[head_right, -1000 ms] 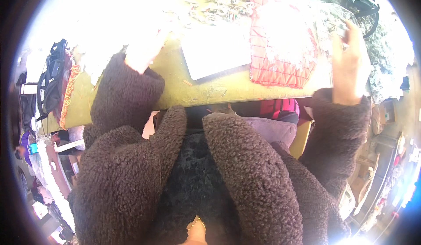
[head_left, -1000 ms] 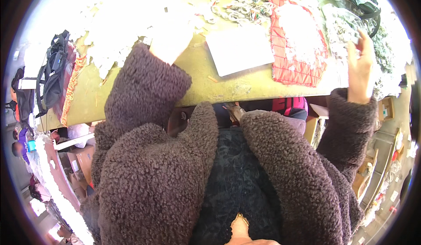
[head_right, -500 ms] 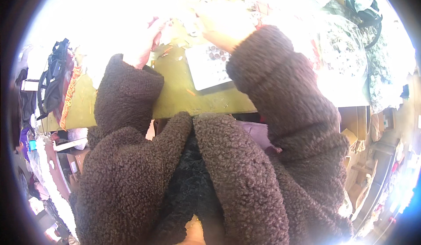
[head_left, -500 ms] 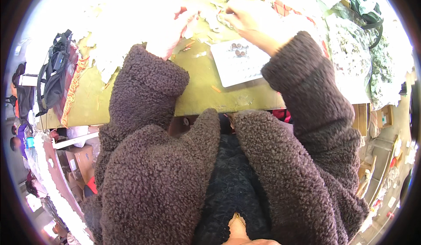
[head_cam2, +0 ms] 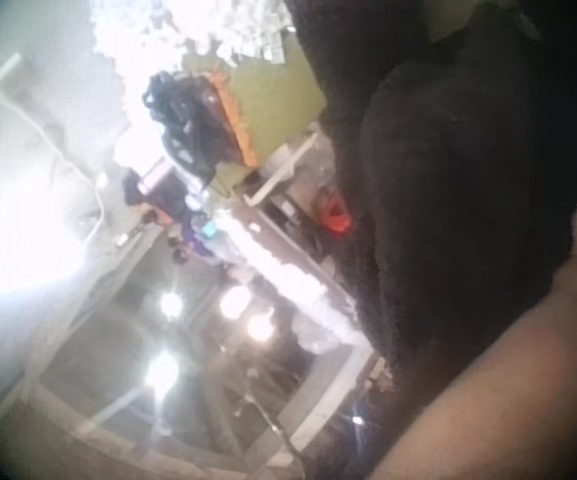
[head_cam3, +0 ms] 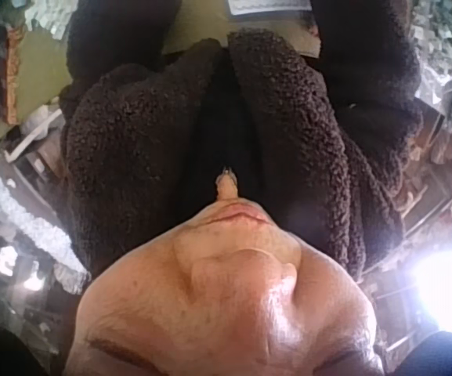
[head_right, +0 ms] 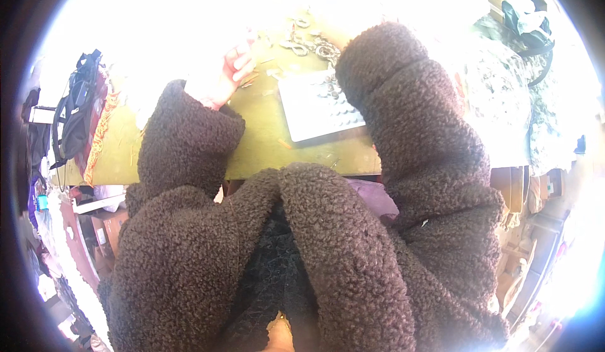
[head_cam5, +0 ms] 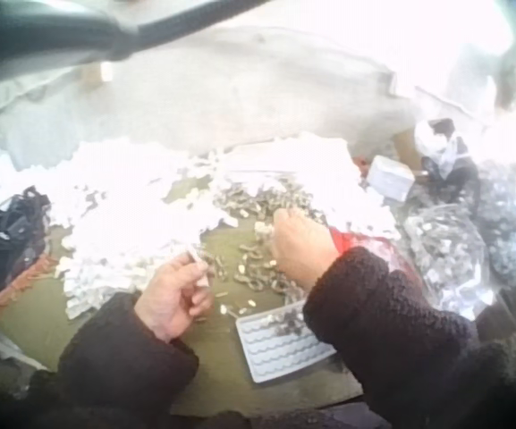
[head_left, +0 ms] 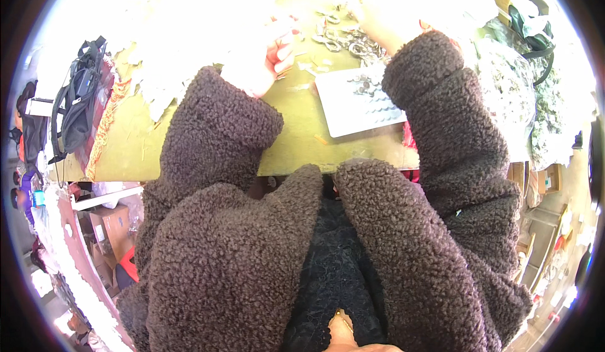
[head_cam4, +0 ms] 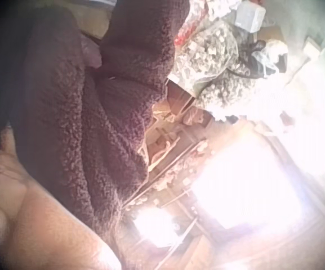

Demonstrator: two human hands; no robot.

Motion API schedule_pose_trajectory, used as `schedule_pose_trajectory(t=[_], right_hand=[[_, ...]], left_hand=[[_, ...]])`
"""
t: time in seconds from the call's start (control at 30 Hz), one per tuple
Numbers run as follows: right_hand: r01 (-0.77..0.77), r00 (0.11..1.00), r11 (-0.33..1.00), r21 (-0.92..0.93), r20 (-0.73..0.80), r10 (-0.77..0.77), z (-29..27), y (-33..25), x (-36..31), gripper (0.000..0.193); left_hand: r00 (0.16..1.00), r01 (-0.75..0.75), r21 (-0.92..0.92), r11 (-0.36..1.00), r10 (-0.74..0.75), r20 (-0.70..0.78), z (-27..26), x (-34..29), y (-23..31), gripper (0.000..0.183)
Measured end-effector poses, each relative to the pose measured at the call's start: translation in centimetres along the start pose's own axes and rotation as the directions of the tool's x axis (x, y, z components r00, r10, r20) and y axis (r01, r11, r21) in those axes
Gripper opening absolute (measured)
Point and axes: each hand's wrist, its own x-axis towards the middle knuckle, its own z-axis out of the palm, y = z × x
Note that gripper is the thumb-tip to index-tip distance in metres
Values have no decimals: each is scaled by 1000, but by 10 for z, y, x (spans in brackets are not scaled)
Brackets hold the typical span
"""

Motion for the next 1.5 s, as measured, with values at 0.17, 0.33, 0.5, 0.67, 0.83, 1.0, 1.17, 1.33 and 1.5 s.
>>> schedule_pose_trajectory(t=[0.17,0.33,0.5,0.67,0.83,1.0,1.17,1.33,1.5], right_hand=[[72,969,982,-175,244,-28,12,-15,-7,22],[17,990,1000,25,137,-21,10,-3,-7,20],[-18,982,911,412,177,-61,-15,5,-23,16],[222,946,878,423,122,-299,-16,-20,-53,8],[366,914,889,275,76,-399,-19,-19,-64,9],[152,969,936,319,140,-205,-26,-15,-75,10],[409,896,893,186,-267,-355,-21,-27,-83,24],[-26,996,835,550,-58,69,-1,-49,-91,29],[124,972,903,411,-232,-28,-3,-42,-93,26]], left_hand=[[998,-42,241,970,32,45,3,-1,0,26],[995,-19,300,954,48,-89,5,-3,-6,40],[986,28,239,971,-66,153,3,-2,-4,32],[994,-23,208,978,0,110,9,-10,-17,29],[989,-5,391,921,-53,137,14,-10,-13,23],[975,-53,419,907,-45,219,15,-13,-14,24],[980,-67,313,947,2,201,22,-17,-28,21],[986,24,146,989,-47,160,26,-20,-31,21],[983,-25,354,935,-41,177,19,-21,-28,24]])
